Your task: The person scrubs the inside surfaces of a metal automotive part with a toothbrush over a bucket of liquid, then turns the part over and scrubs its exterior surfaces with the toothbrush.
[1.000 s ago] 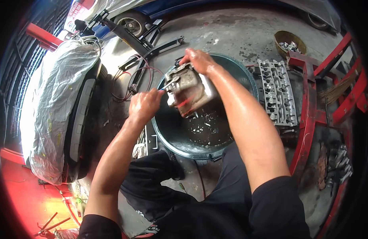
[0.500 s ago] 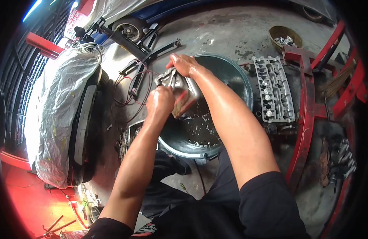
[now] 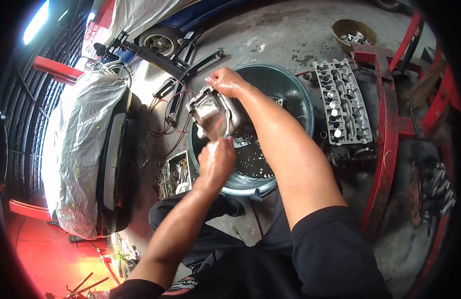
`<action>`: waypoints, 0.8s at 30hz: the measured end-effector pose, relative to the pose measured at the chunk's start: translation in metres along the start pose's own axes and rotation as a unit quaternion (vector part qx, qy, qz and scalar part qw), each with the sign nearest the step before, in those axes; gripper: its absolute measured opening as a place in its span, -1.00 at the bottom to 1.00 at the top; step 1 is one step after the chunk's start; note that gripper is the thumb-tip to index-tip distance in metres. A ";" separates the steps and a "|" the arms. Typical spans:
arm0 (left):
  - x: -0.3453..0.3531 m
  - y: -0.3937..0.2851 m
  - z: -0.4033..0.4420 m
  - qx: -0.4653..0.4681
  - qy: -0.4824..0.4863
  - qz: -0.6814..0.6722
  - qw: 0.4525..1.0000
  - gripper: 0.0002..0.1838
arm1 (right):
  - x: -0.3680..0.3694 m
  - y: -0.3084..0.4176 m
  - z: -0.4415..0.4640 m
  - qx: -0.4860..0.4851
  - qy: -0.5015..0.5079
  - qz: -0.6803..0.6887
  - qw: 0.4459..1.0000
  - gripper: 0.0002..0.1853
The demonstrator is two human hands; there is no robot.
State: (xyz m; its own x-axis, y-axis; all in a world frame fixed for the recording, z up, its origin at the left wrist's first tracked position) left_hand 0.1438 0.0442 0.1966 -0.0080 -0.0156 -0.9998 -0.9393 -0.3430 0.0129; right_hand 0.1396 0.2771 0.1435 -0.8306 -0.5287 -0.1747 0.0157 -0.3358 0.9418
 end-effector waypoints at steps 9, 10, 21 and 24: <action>0.012 0.013 0.022 0.015 -0.126 -0.095 0.987 -0.79 | 0.001 0.009 -0.010 0.010 -0.027 0.013 1.000 -0.63; -0.003 0.012 0.046 0.075 -0.065 0.030 0.995 -0.76 | 0.002 -0.003 -0.001 0.024 0.007 0.028 0.999 -0.63; 0.015 0.001 0.017 -0.029 -0.138 -0.077 0.987 -0.73 | -0.006 0.022 -0.022 -0.002 0.011 -0.012 1.000 -0.65; 0.012 0.014 0.019 0.005 -0.130 -0.128 0.983 -0.64 | -0.015 0.015 -0.016 -0.003 0.025 -0.007 1.000 -0.65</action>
State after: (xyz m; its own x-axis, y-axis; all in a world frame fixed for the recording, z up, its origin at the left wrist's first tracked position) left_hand 0.1238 0.0565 0.1849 0.1425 0.3120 -0.9393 -0.9250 -0.2958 -0.2385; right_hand 0.1617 0.2676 0.1552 -0.8017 -0.5628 -0.2015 0.0080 -0.3471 0.9378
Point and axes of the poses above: each hand's wrist, its own z-axis towards the middle knuckle, its own x-axis out of the palm, y = z × x, the point moved 1 cm from there along z, towards the middle knuckle, and after that the axes turned 2 degrees about -z, right-handed, at the moved point
